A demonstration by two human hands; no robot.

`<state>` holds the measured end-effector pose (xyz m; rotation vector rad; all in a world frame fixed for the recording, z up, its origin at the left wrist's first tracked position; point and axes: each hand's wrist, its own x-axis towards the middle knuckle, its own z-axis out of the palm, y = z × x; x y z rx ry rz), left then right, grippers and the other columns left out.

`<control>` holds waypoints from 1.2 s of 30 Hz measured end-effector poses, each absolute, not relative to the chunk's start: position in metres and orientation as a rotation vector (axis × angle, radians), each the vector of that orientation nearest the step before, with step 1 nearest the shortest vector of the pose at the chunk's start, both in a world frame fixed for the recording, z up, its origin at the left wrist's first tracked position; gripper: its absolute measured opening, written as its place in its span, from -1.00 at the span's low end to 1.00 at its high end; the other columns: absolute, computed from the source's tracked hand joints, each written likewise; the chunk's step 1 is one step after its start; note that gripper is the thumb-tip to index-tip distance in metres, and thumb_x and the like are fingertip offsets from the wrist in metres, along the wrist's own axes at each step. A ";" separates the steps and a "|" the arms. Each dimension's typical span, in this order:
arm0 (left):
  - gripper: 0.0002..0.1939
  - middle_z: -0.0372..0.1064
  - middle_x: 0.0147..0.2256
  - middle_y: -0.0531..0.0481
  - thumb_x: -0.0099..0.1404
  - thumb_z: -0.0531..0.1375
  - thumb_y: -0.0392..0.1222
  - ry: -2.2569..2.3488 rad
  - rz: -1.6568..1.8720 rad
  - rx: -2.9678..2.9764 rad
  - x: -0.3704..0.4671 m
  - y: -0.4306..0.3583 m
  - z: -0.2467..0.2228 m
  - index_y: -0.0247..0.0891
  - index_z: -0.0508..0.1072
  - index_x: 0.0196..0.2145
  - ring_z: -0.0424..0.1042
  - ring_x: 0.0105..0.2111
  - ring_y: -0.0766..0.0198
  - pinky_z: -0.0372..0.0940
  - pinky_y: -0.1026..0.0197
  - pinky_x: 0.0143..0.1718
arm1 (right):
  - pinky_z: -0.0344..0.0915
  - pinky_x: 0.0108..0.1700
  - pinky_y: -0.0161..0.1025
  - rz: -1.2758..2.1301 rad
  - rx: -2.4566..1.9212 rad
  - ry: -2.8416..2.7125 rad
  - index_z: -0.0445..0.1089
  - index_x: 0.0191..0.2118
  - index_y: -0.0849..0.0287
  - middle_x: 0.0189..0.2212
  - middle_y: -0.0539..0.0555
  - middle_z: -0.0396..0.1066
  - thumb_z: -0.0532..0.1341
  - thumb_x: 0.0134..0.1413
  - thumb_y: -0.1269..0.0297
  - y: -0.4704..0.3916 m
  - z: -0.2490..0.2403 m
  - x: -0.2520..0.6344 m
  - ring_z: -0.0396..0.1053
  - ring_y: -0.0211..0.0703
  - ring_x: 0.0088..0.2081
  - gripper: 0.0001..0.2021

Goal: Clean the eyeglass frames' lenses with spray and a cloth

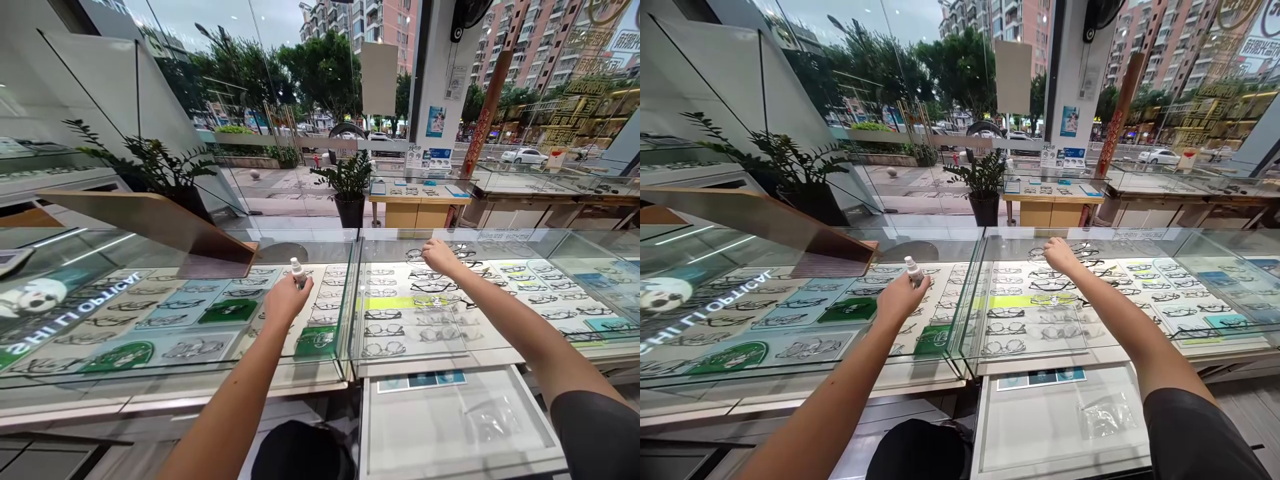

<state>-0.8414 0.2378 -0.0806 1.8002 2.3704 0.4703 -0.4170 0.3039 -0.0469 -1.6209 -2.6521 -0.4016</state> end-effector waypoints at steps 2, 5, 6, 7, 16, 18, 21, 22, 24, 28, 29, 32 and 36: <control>-0.55 0.60 -0.10 -0.27 0.43 -0.03 0.17 2.376 0.471 1.803 -0.842 0.238 -0.081 -0.18 0.45 -0.05 0.56 -0.04 -0.20 0.31 0.03 -0.20 | 0.17 0.18 0.01 -0.415 -1.591 -2.666 0.66 -0.14 0.26 -0.08 0.29 0.60 0.05 0.34 0.47 0.303 -0.048 -0.418 0.31 0.15 0.03 -0.62; -0.55 0.61 -0.10 -0.26 0.44 -0.03 0.17 2.375 0.460 1.799 -0.842 0.239 -0.082 -0.18 0.46 -0.05 0.57 -0.04 -0.19 0.32 0.04 -0.21 | 0.14 0.21 0.01 -0.418 -1.559 -2.690 0.66 -0.14 0.25 -0.07 0.30 0.58 0.04 0.36 0.44 0.302 -0.049 -0.421 0.29 0.16 0.07 -0.62; -0.55 0.61 -0.10 -0.26 0.44 -0.03 0.17 2.375 0.459 1.798 -0.842 0.239 -0.082 -0.18 0.46 -0.05 0.57 -0.04 -0.19 0.32 0.04 -0.22 | 0.13 0.22 0.01 -0.412 -1.553 -2.699 0.66 -0.15 0.25 -0.08 0.30 0.58 0.05 0.36 0.44 0.302 -0.049 -0.421 0.29 0.16 0.07 -0.63; -0.55 0.61 -0.09 -0.26 0.44 -0.03 0.18 2.374 0.459 1.798 -0.843 0.239 -0.082 -0.18 0.46 -0.04 0.58 -0.04 -0.19 0.32 0.04 -0.22 | 0.12 0.23 0.01 -0.402 -1.551 -2.707 0.66 -0.16 0.25 -0.08 0.30 0.58 0.05 0.36 0.44 0.302 -0.049 -0.422 0.29 0.15 0.07 -0.63; -0.56 0.61 -0.13 -0.25 0.44 -0.02 0.18 2.346 0.496 1.790 -0.844 0.240 -0.084 -0.17 0.45 -0.04 0.58 -0.09 -0.17 0.30 0.07 -0.28 | 0.20 0.21 0.02 -0.250 -1.704 -2.674 0.65 -0.22 0.24 -0.08 0.28 0.59 0.18 0.23 0.42 0.303 -0.046 -0.419 0.34 0.15 0.04 -0.76; -0.56 0.61 -0.14 -0.25 0.44 -0.02 0.18 2.341 0.500 1.795 -0.844 0.240 -0.084 -0.18 0.45 -0.05 0.58 -0.10 -0.17 0.30 0.07 -0.29 | 0.23 0.21 0.03 -0.206 -1.750 -2.658 0.65 -0.14 0.23 -0.03 0.26 0.58 0.22 0.22 0.36 0.305 -0.046 -0.418 0.34 0.15 0.06 -0.77; -0.56 0.61 -0.15 -0.26 0.44 -0.02 0.18 2.348 0.498 1.812 -0.845 0.240 -0.085 -0.18 0.46 -0.07 0.58 -0.10 -0.18 0.30 0.05 -0.29 | 0.26 0.21 0.03 -0.139 -1.813 -2.638 0.63 -0.05 0.17 0.04 0.22 0.56 0.25 0.22 0.31 0.311 -0.045 -0.416 0.36 0.17 0.09 -0.74; -0.56 0.60 -0.15 -0.26 0.44 -0.02 0.18 2.351 0.498 1.813 -0.845 0.240 -0.086 -0.17 0.46 -0.08 0.58 -0.10 -0.18 0.29 0.05 -0.29 | 0.27 0.22 0.03 -0.117 -1.833 -2.632 0.63 -0.04 0.14 0.06 0.20 0.56 0.26 0.21 0.29 0.313 -0.045 -0.416 0.36 0.17 0.10 -0.74; -0.56 0.60 -0.15 -0.26 0.44 -0.02 0.18 2.353 0.501 1.810 -0.845 0.241 -0.087 -0.17 0.46 -0.09 0.58 -0.10 -0.18 0.29 0.06 -0.29 | 0.28 0.22 0.03 -0.077 -1.873 -2.618 0.63 -0.02 0.10 0.07 0.19 0.56 0.29 0.20 0.27 0.317 -0.045 -0.416 0.38 0.18 0.12 -0.73; -0.55 0.61 -0.12 -0.26 0.44 -0.02 0.18 2.352 0.507 1.810 -0.846 0.242 -0.089 -0.17 0.46 -0.06 0.58 -0.08 -0.17 0.29 0.07 -0.29 | 0.28 0.25 0.01 -0.012 -1.917 -2.600 0.63 0.02 0.09 0.10 0.18 0.55 0.33 0.15 0.29 0.319 -0.043 -0.416 0.39 0.18 0.17 -0.68; -0.55 0.61 -0.11 -0.25 0.44 -0.02 0.18 2.354 0.508 1.814 -0.846 0.242 -0.089 -0.17 0.45 -0.06 0.58 -0.07 -0.17 0.29 0.07 -0.29 | 0.28 0.26 0.01 0.001 -1.924 -2.597 0.63 0.04 0.09 0.11 0.18 0.55 0.33 0.14 0.30 0.319 -0.042 -0.417 0.39 0.18 0.18 -0.67; -0.56 0.61 -0.10 -0.26 0.44 -0.02 0.18 2.357 0.501 1.818 -0.846 0.242 -0.089 -0.17 0.45 -0.05 0.58 -0.06 -0.18 0.29 0.06 -0.28 | 0.27 0.30 0.02 0.039 -1.947 -2.584 0.63 0.07 0.09 0.13 0.17 0.55 0.34 0.11 0.33 0.317 -0.039 -0.417 0.39 0.18 0.22 -0.62; -0.56 0.61 -0.10 -0.28 0.44 -0.02 0.17 2.359 0.493 1.819 -0.845 0.241 -0.087 -0.18 0.44 -0.05 0.57 -0.07 -0.19 0.28 0.06 -0.28 | 0.21 0.36 0.05 0.090 -1.964 -2.570 0.64 0.06 0.07 0.19 0.14 0.53 0.33 0.09 0.35 0.314 -0.034 -0.416 0.35 0.20 0.29 -0.61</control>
